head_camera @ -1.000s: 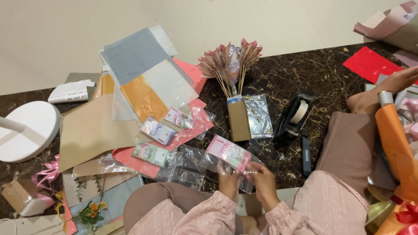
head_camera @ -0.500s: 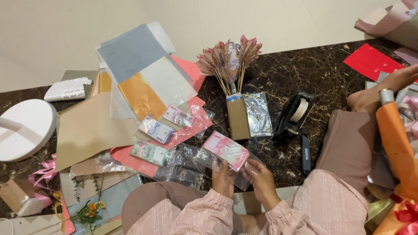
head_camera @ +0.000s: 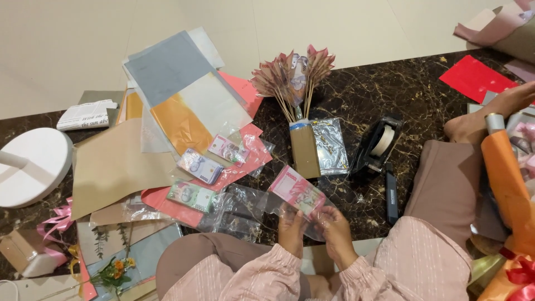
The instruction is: Preparing a money bouquet by inserting currency bills into plastic sleeves and attaching them to sticks.
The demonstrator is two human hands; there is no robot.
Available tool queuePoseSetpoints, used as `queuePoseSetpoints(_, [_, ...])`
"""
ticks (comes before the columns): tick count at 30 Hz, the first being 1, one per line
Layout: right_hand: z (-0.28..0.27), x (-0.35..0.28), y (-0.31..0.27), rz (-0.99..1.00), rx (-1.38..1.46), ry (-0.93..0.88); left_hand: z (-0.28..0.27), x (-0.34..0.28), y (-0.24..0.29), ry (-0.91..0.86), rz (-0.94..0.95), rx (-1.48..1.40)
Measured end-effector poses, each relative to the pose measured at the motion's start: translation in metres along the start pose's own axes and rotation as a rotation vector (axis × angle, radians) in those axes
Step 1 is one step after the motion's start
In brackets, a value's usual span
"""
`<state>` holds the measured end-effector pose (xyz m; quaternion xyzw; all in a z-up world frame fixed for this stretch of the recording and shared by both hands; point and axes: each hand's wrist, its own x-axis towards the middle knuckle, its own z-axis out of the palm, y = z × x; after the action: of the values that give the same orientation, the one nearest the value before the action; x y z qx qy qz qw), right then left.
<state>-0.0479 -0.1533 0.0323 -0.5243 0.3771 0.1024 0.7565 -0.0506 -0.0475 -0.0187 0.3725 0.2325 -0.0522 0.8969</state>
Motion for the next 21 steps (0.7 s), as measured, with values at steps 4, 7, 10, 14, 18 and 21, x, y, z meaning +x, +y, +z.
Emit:
queuePoseSetpoints(4, [-0.008,0.018,0.016,-0.074,0.016,0.007,0.005,-0.002,0.004,-0.034,0.030,-0.017])
queuePoseSetpoints(7, [-0.004,0.012,0.008,-0.073,0.013,0.001,0.006,-0.001,0.007,-0.013,0.028,-0.050])
queuePoseSetpoints(10, [-0.003,0.010,0.006,-0.037,0.015,0.002,0.005,0.000,0.010,0.056,-0.023,-0.053])
queuePoseSetpoints(14, [-0.004,0.011,0.007,-0.028,0.010,-0.054,0.006,0.000,0.019,0.083,-0.040,-0.155])
queuePoseSetpoints(18, [-0.005,0.012,0.003,0.041,0.006,-0.097,0.008,0.004,0.029,0.126,-0.036,-0.276])
queuePoseSetpoints(21, [-0.005,-0.004,-0.028,0.147,-0.153,-0.082,-0.009,0.020,0.032,0.194,-0.062,-0.347])
